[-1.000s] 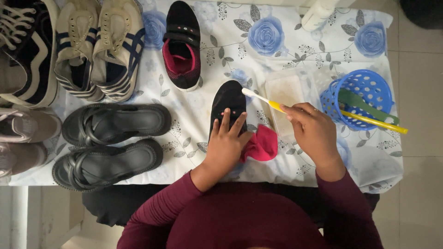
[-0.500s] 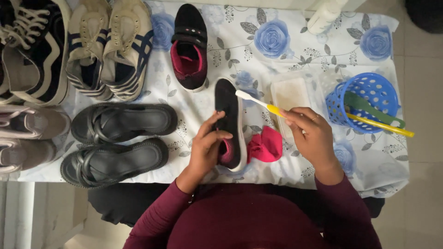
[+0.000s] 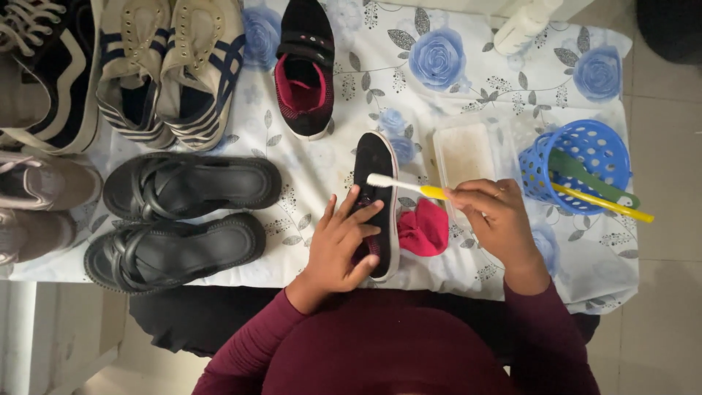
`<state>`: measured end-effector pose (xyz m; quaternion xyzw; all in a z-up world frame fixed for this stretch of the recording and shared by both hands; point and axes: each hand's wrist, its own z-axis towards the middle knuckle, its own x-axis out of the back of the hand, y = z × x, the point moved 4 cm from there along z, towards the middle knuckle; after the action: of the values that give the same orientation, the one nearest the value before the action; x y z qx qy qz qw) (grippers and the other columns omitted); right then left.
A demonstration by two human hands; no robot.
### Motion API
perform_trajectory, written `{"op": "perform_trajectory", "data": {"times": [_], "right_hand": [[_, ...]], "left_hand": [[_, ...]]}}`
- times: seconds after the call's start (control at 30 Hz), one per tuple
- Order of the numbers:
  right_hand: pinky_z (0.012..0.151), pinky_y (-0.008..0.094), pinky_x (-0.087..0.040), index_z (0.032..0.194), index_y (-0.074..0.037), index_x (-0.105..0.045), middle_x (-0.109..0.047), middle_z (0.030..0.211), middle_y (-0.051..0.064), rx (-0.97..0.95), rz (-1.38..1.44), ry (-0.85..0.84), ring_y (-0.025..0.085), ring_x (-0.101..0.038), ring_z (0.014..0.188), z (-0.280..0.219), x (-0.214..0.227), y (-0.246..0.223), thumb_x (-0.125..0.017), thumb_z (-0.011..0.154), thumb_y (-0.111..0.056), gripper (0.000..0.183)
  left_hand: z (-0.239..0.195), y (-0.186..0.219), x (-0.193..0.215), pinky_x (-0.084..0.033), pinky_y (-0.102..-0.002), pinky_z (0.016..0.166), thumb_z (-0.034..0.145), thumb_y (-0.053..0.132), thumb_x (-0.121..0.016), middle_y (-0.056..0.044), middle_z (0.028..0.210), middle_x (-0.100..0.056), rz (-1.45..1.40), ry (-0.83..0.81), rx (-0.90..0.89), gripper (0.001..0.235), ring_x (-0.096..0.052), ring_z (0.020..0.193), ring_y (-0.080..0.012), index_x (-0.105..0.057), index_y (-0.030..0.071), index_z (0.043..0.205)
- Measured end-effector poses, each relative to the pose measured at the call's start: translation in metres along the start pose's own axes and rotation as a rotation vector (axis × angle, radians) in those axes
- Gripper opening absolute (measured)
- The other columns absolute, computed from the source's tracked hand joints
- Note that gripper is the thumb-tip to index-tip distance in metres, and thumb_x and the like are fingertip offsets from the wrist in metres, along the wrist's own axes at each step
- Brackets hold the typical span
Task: The person cleans a black sneaker with pink accents using a pink cloth and a toothbrush. They wipe the shoe's exterior and interior, then dip the toothbrush into a container of liquid to scrub the upper fabric and sole edges.
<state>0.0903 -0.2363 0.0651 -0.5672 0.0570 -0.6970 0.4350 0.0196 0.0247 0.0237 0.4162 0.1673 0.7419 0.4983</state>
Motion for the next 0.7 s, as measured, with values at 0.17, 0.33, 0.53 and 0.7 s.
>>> {"op": "perform_trajectory", "data": {"times": [0.17, 0.33, 0.53, 0.7], "right_hand": [[0.095, 0.031, -0.027, 0.095, -0.024, -0.077, -0.074, 0.098, -0.01, 0.056, -0.324, 0.087, 0.01, -0.063, 0.083, 0.004, 0.005, 0.005, -0.071, 0.102, -0.008, 0.019], [0.104, 0.04, -0.022, 0.095, -0.022, -0.076, -0.072, 0.092, -0.007, 0.022, -0.229, -0.023, 0.014, -0.064, 0.083, 0.008, 0.009, 0.0, -0.068, 0.1, -0.006, 0.019], [0.087, 0.034, -0.046, 0.101, -0.017, -0.081, -0.071, 0.098, -0.001, 0.056, -0.216, 0.145, 0.022, -0.064, 0.084, 0.039, 0.025, -0.043, -0.071, 0.1, 0.001, 0.02], [0.102, 0.044, -0.026, 0.101, -0.029, -0.075, -0.069, 0.1, -0.006, 0.116, -0.735, 0.139, 0.019, -0.063, 0.087, 0.029, 0.016, -0.013, -0.073, 0.101, -0.012, 0.017]], "left_hand": [[0.0, 0.004, -0.004, -0.019, -0.054, 0.123, 0.098, 0.062, -0.048, -0.007, 0.134, -0.067, 0.137, 0.026, 0.006, 0.05, -0.053, 0.138, -0.0376, -0.064, 0.015, 0.102], [0.0, 0.006, -0.006, -0.024, -0.053, 0.122, 0.096, 0.058, -0.054, -0.007, 0.129, -0.069, 0.185, 0.033, 0.008, 0.045, -0.056, 0.135, -0.0368, -0.064, 0.014, 0.099], [0.0, 0.007, -0.009, -0.028, -0.053, 0.12, 0.094, 0.05, -0.062, -0.006, 0.129, -0.069, 0.231, 0.009, 0.016, 0.036, -0.056, 0.135, -0.0359, -0.064, 0.015, 0.1], [0.006, 0.012, -0.014, -0.032, -0.055, 0.117, 0.094, 0.048, -0.064, -0.008, 0.128, -0.069, 0.22, -0.041, 0.013, 0.037, -0.054, 0.136, -0.0385, -0.065, 0.013, 0.103]]}}
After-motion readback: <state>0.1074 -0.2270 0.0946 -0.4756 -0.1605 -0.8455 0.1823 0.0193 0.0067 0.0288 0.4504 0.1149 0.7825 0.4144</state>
